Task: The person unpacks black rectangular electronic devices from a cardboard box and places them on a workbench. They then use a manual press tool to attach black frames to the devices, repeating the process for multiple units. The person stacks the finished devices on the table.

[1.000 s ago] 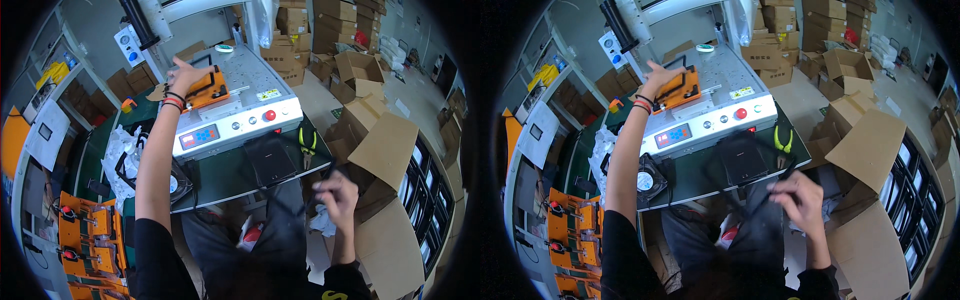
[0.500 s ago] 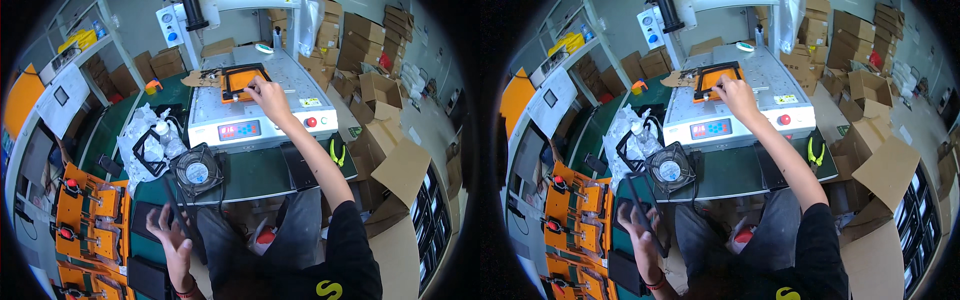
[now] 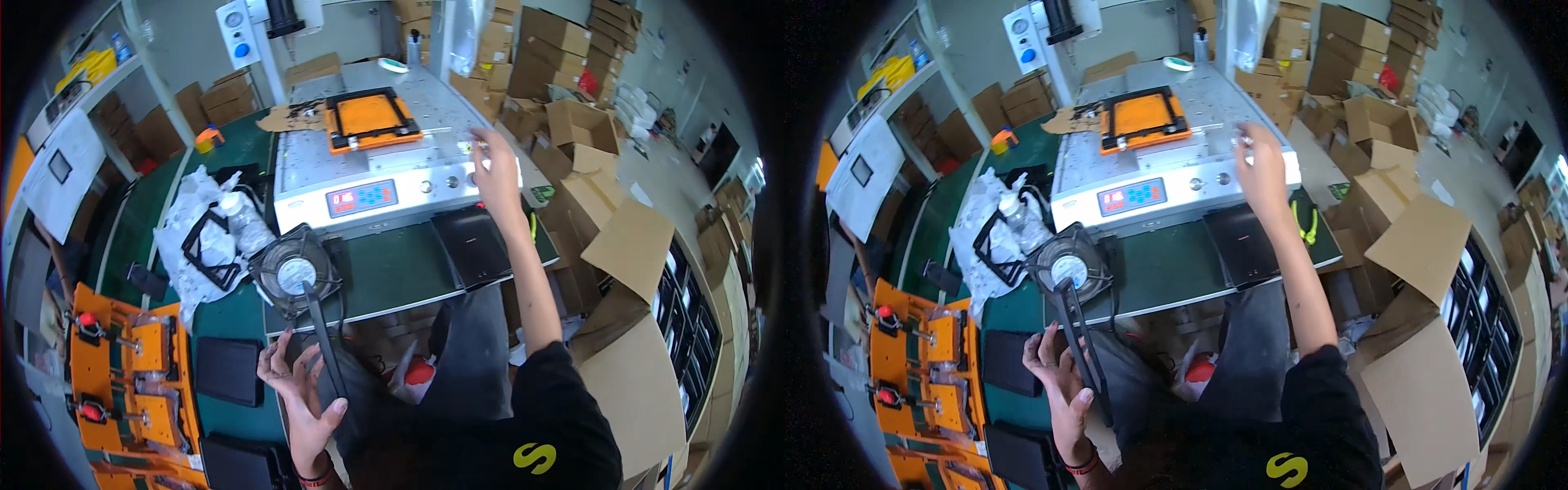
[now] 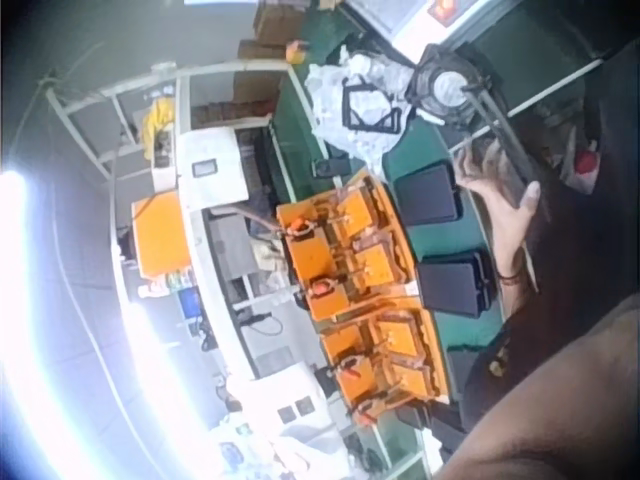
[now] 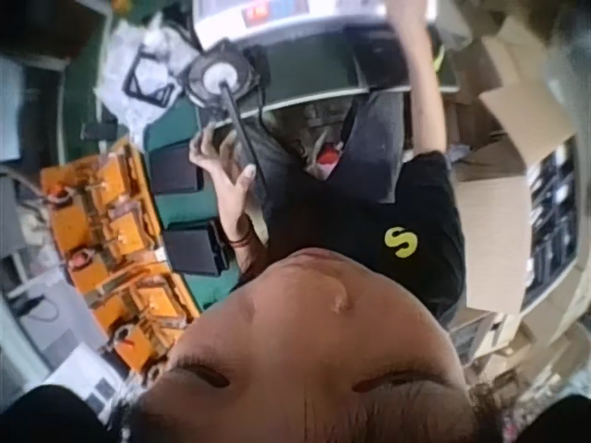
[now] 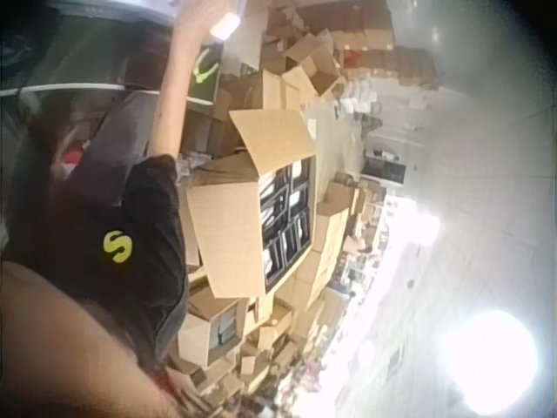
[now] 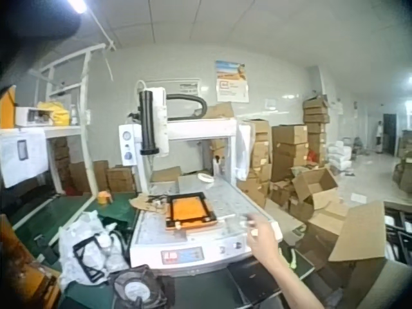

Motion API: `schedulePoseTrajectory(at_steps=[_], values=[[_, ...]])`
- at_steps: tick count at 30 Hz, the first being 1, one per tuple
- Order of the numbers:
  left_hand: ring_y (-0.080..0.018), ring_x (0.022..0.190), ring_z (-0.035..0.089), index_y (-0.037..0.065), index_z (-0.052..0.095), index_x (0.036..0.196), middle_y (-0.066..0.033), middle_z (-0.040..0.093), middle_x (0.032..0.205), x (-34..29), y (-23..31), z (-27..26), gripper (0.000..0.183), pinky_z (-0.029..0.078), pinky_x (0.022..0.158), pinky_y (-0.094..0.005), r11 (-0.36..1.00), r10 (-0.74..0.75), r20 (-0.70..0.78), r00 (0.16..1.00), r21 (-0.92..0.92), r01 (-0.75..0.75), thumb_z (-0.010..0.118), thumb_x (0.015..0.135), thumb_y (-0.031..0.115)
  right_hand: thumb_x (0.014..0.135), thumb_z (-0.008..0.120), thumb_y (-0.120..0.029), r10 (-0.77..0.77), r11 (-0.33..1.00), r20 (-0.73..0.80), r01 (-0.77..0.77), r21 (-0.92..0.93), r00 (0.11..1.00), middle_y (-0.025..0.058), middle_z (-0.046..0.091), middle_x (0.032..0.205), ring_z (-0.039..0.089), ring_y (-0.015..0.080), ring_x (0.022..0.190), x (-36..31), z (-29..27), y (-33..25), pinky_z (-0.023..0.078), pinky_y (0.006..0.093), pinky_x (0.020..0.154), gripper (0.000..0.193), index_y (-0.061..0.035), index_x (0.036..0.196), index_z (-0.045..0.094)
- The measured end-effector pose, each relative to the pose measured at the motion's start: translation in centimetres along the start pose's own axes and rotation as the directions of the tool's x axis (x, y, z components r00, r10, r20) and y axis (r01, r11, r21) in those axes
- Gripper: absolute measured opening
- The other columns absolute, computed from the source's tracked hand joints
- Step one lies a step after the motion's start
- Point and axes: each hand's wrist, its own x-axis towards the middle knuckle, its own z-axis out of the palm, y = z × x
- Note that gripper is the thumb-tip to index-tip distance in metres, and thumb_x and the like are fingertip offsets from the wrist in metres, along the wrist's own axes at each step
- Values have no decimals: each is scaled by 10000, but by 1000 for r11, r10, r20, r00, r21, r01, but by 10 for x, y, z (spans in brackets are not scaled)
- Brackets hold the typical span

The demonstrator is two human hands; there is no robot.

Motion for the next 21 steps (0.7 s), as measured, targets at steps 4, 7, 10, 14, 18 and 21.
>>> schedulePoseTrajectory(at_steps=[4, 7, 10, 14, 18, 21], values=[[-308, 1181, 414, 87, 54, 1397, -164, 212, 1415, 3, -9, 10, 1080, 349, 998, -449, 962, 5, 60, 998, 270, -21, 790, 646, 331, 824, 579, -65, 21, 885, 61, 10, -465, 998, 159, 542, 1179, 529, 343, 1070, -69, -36, 57, 456, 432, 849, 469, -41, 1282, 480], [-320, 1187, 409, 76, 41, 1398, -174, 211, 1412, 10, -10, 27, 1079, 350, 998, -457, 950, 34, 145, 989, 301, -76, 782, 647, 301, 822, 603, -99, -29, 839, 199, 133, -528, 979, 143, 505, 1259, 515, 308, 1129, -93, -35, 68, 460, 424, 867, 547, -85, 1341, 432], [-316, 1174, 412, 77, 41, 1394, -178, 207, 1397, 12, -15, 40, 1091, 360, 993, -462, 923, 70, 207, 976, 357, -142, 788, 607, 191, 810, 632, -137, 43, 860, 259, 96, -501, 965, 157, 480, 1280, 497, 334, 1135, -82, -42, 61, 451, 416, 891, 557, -108, 1336, 450], [-320, 1185, 383, -13, 72, 1345, -194, 199, 1379, 21, -13, 63, 1083, 356, 1012, -447, 823, 116, 295, 948, 506, -258, 814, 577, 166, 831, 650, -253, 173, 856, 272, -8, -516, 947, 231, 395, 1324, 414, 403, 1176, -72, -49, 47, 399, 446, 952, 526, -96, 1303, 480], [-354, 1251, 312, -110, 109, 1287, -245, 166, 1361, 22, -4, 77, 1081, 329, 1052, -432, 799, 109, 354, 929, 524, -294, 844, 565, 219, 849, 643, -385, 130, 990, 306, -105, -98, 943, 276, 331, 1337, 349, 413, 1220, -88, -50, 9, 312, 456, 1025, 677, -7, 1340, 374], [-360, 1263, 295, -111, 140, 1275, -275, 170, 1349, 19, -3, 82, 1063, 334, 1053, -448, 862, 88, 384, 919, 433, -263, 850, 558, 223, 702, 607, -716, -170, 74, 641, -638, 766, 749, 237, 246, 1444, 277, 372, 1341, -123, -51, -52, 164, 505, 1098, 1164, -142, 1479, -41]])
